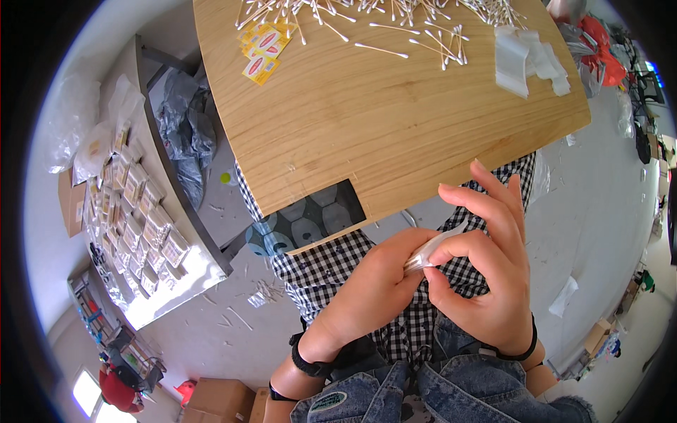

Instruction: Sorting a large pile of cotton swabs and placing them into a small plastic bag.

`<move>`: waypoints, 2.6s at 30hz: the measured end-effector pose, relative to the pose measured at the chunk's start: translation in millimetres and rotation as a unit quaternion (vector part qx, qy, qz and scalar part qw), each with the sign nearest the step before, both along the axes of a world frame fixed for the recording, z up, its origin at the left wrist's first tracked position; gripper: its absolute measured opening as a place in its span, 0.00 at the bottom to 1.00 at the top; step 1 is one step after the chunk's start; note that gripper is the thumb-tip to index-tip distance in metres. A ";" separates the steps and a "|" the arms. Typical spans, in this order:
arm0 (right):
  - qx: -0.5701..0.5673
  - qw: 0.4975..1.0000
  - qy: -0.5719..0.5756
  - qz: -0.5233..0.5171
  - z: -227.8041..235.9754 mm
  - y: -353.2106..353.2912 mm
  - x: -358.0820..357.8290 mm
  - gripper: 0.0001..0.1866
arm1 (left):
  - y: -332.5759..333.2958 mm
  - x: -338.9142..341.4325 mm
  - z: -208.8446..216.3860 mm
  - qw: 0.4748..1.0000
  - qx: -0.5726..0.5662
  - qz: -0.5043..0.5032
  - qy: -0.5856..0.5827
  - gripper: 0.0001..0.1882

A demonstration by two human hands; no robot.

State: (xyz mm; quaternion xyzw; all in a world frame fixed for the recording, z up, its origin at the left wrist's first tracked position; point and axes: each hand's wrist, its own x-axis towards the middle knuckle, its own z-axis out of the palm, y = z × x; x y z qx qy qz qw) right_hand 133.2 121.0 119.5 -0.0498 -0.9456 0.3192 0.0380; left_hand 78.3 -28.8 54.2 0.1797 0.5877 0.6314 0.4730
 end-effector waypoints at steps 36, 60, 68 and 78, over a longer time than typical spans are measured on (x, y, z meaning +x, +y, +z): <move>-0.313 0.943 0.103 -0.041 -79.6 29.5 -36.4 0.12 | 16.2 -57.5 -17.6 0.907 -0.059 0.165 0.384 0.19; -0.394 0.917 0.058 -0.027 -90.4 28.2 -53.6 0.06 | 11.1 -47.1 -36.3 0.920 -0.034 0.272 0.279 0.15; -0.328 0.940 0.081 -0.054 -91.9 38.3 -50.0 0.05 | 22.8 -52.4 -24.7 0.875 -0.058 0.244 0.413 0.11; -0.242 0.962 0.125 -0.028 -85.5 39.7 -48.2 0.03 | 21.5 -45.8 -22.6 0.890 -0.111 0.254 0.363 0.09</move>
